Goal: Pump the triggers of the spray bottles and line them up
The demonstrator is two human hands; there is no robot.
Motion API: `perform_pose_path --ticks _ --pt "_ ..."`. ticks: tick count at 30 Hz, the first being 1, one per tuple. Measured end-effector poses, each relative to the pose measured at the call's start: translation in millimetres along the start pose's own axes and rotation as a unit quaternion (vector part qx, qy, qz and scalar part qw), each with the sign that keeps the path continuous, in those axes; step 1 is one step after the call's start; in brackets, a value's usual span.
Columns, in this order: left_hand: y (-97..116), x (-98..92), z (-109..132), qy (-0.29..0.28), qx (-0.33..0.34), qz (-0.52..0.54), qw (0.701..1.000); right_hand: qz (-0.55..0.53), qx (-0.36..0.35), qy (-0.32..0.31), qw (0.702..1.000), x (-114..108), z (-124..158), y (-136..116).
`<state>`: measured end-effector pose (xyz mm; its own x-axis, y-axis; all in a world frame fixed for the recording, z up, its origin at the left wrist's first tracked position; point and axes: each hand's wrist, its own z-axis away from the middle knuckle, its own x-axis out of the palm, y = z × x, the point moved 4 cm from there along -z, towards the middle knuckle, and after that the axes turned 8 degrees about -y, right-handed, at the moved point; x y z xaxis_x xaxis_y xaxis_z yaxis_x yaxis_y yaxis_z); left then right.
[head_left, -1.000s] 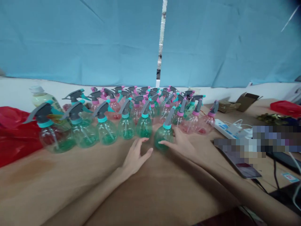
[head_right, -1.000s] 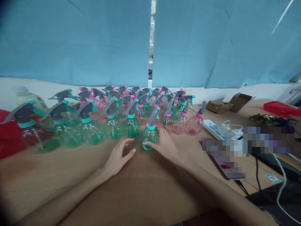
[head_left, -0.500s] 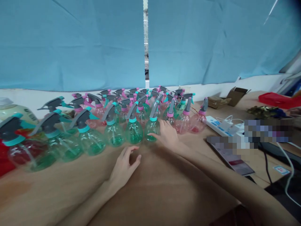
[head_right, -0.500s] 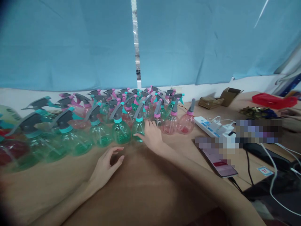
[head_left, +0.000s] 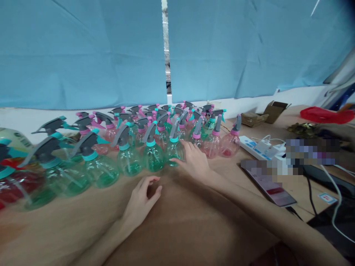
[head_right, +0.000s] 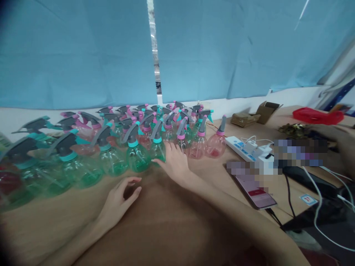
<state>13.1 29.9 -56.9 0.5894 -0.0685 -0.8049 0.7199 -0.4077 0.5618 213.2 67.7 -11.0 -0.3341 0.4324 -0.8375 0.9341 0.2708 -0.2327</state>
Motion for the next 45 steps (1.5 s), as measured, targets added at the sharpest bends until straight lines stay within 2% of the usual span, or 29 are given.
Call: perform_pose_path --ticks 4,8,11,21,24,28,33,37,42,45 --pt "-1 0.2 0 -0.007 -0.013 0.007 1.0 -0.054 0.002 0.022 0.998 -16 16 25" --pt "0 -0.8 0 -0.004 -0.014 0.016 1.0 -0.063 0.066 0.087 0.992 -25 21 63" --pt "2 -2.8 -1 0.001 -0.017 0.019 1.0 -0.069 0.093 0.095 0.989 -23 15 79" --pt "-1 -3.2 -1 0.01 -0.036 0.026 0.999 -0.047 0.178 0.014 0.983 -5 -12 66" --pt "-3 -3.3 -1 0.013 -0.035 0.029 0.999 -0.039 0.187 -0.009 0.982 -4 -11 67" --pt "-1 -2.6 1 0.011 -0.031 0.033 0.999 -0.037 0.169 -0.009 0.985 -11 4 67" --pt "21 5.2 -2 -0.003 -0.012 0.06 0.998 -0.029 0.135 -0.001 0.99 -26 37 55" --pt "60 9.3 -11 -0.024 0.04 0.109 0.993 -0.047 0.086 -0.01 0.995 -36 64 30" --pt "111 -5.3 -18 -0.003 0.104 0.132 0.986 -0.072 0.023 -0.03 0.997 -38 85 -13" --pt "117 -15.7 -16 0.005 0.083 0.142 0.986 -0.077 -0.025 -0.015 0.997 -35 91 -38"
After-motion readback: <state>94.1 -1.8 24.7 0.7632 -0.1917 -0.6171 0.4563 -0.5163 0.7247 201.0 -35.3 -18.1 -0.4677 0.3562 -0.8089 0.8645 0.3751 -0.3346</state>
